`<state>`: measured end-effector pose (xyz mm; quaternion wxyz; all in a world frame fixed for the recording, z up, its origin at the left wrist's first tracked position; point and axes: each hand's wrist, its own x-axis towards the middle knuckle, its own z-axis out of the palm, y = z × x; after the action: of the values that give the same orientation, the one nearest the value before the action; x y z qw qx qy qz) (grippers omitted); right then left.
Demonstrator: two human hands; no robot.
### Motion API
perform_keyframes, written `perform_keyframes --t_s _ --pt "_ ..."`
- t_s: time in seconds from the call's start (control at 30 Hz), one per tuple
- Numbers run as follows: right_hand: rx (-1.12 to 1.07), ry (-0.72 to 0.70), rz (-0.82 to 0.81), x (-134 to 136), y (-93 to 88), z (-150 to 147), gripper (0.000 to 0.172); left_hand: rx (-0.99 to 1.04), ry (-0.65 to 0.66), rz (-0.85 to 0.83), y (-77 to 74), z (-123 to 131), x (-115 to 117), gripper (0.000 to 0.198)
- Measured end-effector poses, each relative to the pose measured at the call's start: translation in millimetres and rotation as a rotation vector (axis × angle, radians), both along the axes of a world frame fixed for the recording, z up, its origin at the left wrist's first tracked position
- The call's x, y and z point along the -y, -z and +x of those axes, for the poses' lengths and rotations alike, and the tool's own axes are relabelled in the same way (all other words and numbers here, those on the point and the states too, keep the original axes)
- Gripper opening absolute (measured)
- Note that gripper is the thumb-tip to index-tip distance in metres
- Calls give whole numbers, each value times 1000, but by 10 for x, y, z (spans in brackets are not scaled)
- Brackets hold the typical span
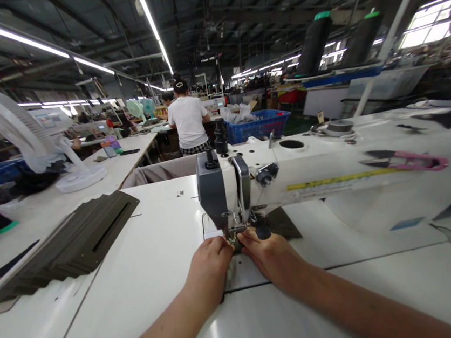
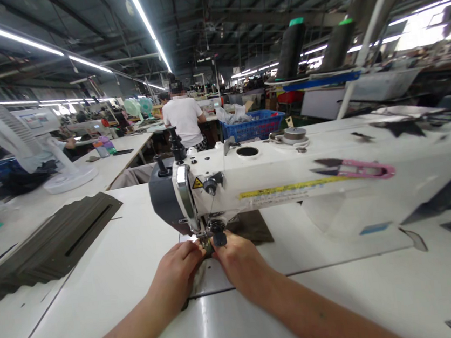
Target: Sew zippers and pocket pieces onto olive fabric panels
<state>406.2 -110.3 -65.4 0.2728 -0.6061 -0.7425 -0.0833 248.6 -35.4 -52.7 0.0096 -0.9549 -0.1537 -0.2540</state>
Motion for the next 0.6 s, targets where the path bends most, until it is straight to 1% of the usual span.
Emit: perform_keyframes --t_s 0.1,0.2,0.3,0.37,0.4,0.47,0.5,0.57,0.6 --pt "-2 32 7 -26 49 -4 18 4 -35 7 21 7 -17 17" --pt "-15 27 25 -41 62 -22 18 10 -49 34 45 20 -30 18" --pt "-48 -6 14 -26 23 1 17 14 -42 37 66 30 -50 17" --pt "-54 -42 3 9 -20 87 16 20 -53 17 66 20 -70 15" --pt "-29 -38 12 37 -42 152 20 24 -66 3 57 6 -76 15" --pt "84 47 41 120 -82 289 27 33 -71 -28 17 -42 -58 16" --pt "163 115 46 178 -99 339 23 42 -52 -40 -14 -73 -24 17" --pt "302 229 28 330 -121 347 9 67 19 -56 -86 -135 102 21" --pt "333 250 10 424 -124 293 13 67 73 -61 -119 -157 189 24"
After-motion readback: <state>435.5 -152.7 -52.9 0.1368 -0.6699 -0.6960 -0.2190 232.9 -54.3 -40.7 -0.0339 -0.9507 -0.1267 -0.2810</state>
